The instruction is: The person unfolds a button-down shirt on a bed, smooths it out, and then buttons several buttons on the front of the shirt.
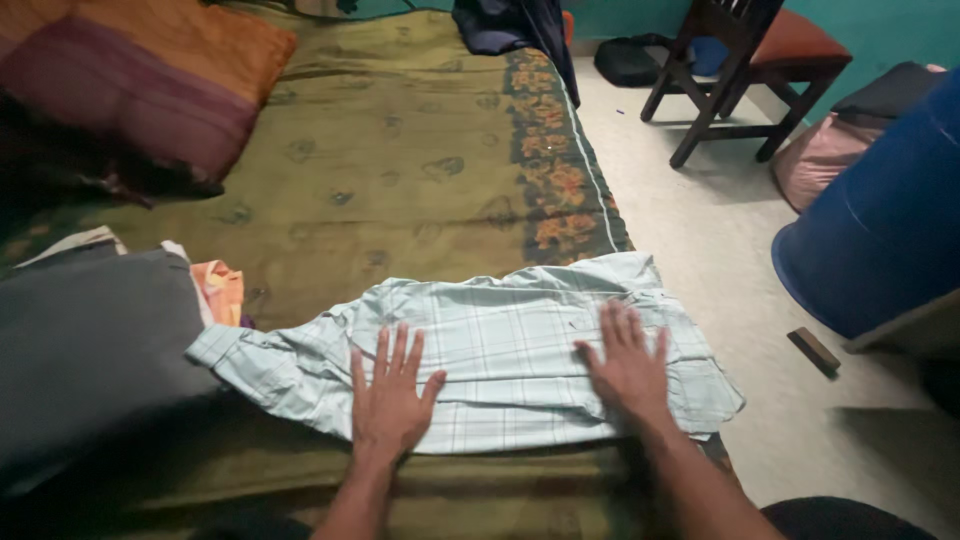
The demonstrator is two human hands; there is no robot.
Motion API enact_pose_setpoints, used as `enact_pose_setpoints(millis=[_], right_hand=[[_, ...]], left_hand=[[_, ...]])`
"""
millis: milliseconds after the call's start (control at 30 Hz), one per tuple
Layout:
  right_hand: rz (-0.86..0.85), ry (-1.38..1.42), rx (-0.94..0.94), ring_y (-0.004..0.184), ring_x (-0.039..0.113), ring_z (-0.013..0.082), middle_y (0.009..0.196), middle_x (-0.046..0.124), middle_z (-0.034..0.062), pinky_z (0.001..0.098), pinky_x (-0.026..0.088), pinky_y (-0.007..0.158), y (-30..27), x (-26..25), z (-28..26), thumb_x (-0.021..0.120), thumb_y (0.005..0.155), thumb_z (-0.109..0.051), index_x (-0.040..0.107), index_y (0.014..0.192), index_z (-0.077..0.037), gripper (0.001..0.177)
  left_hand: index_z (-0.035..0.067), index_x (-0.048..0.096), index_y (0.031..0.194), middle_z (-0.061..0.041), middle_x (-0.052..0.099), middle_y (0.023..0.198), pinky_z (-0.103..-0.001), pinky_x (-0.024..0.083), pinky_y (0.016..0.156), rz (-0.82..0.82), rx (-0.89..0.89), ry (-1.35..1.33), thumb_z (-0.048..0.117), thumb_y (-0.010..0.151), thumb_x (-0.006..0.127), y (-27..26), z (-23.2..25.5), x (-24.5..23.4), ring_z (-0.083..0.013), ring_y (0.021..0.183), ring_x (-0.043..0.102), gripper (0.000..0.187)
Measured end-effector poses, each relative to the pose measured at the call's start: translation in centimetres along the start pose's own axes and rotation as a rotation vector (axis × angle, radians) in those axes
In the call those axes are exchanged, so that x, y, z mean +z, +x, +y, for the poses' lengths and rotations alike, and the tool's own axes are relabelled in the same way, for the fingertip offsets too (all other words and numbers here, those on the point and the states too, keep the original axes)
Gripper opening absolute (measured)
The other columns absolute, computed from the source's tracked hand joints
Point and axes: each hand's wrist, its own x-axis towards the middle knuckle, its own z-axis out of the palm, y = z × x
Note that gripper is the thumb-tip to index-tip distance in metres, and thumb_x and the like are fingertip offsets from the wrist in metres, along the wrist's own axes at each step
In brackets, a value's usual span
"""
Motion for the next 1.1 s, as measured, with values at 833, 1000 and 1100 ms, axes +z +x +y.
enact_pose_setpoints(millis=[833, 1000, 1100], right_hand=[[-0.065, 0.181, -0.216, 0.132, 0.048, 0.0305, 0.140, 0.056, 0.0008, 0.0536, 0.043, 0.104, 0.5, -2.6, 1.3, 0.085, 0.075, -0.031, 0.071, 0.121, -0.032, 0.048], [-0.088, 0.263, -0.236, 0.113, 0.065, 0.0296, 0.117, 0.070, 0.0045, 0.0393, 0.053, 0.096, 2.1, -1.2, 5.2, 0.078, 0.069, -0.008, 0.076, 0.105, -0.021, 0.039], [-0.068, 0.284, -0.173, 0.104, 0.071, 0.0290, 0.104, 0.076, 0.0077, 0.0391, 0.055, 0.091, 3.9, -2.5, 5.9, 0.074, 0.069, -0.003, 0.078, 0.099, -0.016, 0.032]], left_hand=[[0.020, 0.073, 0.096, -0.003, 0.053, 0.144, -0.063, 0.026, 0.115, 0.023, 0.025, 0.165, 0.015, 0.076, 0.070, 0.9, -7.6, -4.1, -0.0260, 0.136, 0.043, 0.021], [0.022, 0.070, 0.106, 0.005, 0.065, 0.127, -0.057, 0.039, 0.102, -0.119, 0.034, 0.144, 0.029, 0.082, 0.071, 3.1, -9.9, -5.3, -0.0217, 0.127, 0.053, 0.025], [0.025, 0.071, 0.105, 0.002, 0.072, 0.114, -0.051, 0.046, 0.097, -0.175, 0.004, 0.082, 0.032, 0.091, 0.068, 4.7, -10.8, -7.9, -0.0240, 0.116, 0.063, 0.016]])
